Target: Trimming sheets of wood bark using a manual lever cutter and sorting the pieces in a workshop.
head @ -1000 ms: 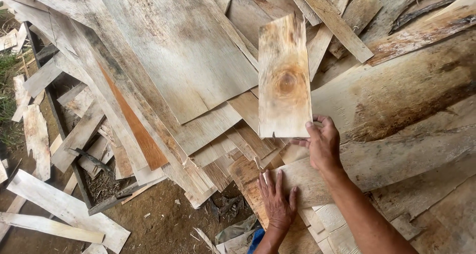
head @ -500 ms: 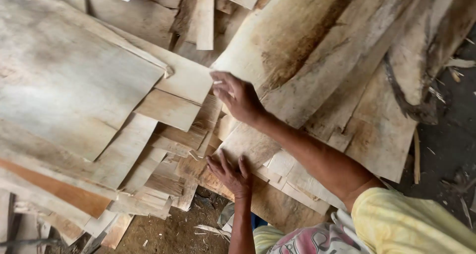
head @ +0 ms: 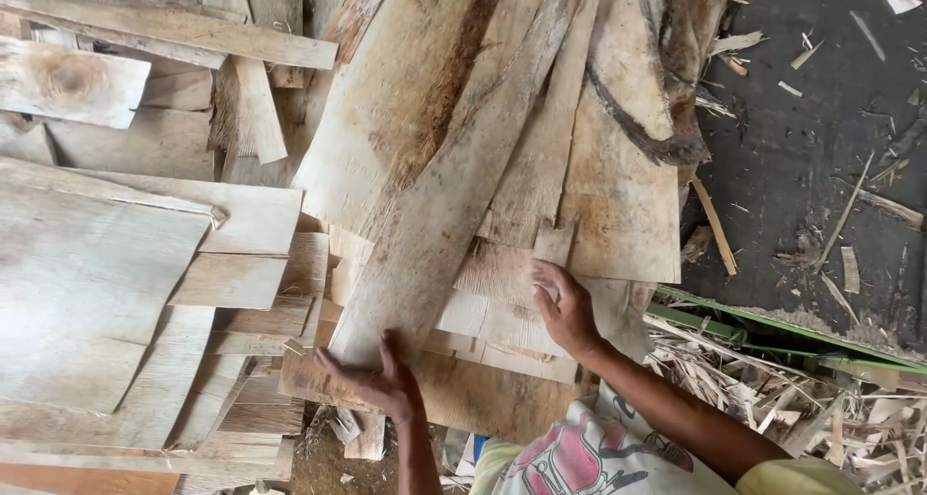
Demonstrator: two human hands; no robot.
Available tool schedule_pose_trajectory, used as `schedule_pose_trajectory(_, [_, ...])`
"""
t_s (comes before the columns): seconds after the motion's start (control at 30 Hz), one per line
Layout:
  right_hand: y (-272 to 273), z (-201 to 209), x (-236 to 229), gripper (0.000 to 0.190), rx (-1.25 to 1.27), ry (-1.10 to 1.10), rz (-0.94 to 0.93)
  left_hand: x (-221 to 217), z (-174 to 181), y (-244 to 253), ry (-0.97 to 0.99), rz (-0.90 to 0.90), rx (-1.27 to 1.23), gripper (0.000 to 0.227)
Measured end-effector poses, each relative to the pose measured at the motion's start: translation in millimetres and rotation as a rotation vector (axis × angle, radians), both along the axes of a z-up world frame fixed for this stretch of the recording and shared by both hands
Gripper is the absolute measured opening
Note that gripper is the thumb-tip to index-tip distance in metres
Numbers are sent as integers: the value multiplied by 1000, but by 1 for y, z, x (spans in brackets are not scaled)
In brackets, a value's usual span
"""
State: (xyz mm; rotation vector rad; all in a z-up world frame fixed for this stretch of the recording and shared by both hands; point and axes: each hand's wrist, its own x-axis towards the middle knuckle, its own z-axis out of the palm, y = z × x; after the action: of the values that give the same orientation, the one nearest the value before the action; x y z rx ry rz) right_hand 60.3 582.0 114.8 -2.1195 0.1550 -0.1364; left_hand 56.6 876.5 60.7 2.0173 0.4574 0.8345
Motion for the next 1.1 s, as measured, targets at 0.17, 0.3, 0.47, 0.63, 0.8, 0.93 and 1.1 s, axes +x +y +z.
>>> schedule_pose_trajectory(0.17, [-10,3,-15,40,144,42,89,-16,95,-10,-38,57,-815,94])
schedule_pose_trajectory(0.3, [-31,13,-12,46,308,129,193,-35,128,-17,-3,29,-1068,83])
schedule_pose_trajectory(0.47, [-81,44,-9,54,487,236,-77,-103,114,-44,230,-222,-1240,55])
schedule_pose_trajectory(0.63, [-120,35,-8,68,1099,300,-114,-149,109,-104,350,-444,-1368,37])
schedule_pose_trajectory(0.8, [-113,38,-25,88,679,388,-142,-173,105,-158,718,-551,-1023,29])
schedule_pose_trajectory(0.93, [-105,53,-42,94,551,337,100,-207,84,-193,927,-669,-176,29])
schedule_pose_trajectory(1.1, [-127,59,-52,115,762,500,-15,-190,161,-236,563,-1039,419,92])
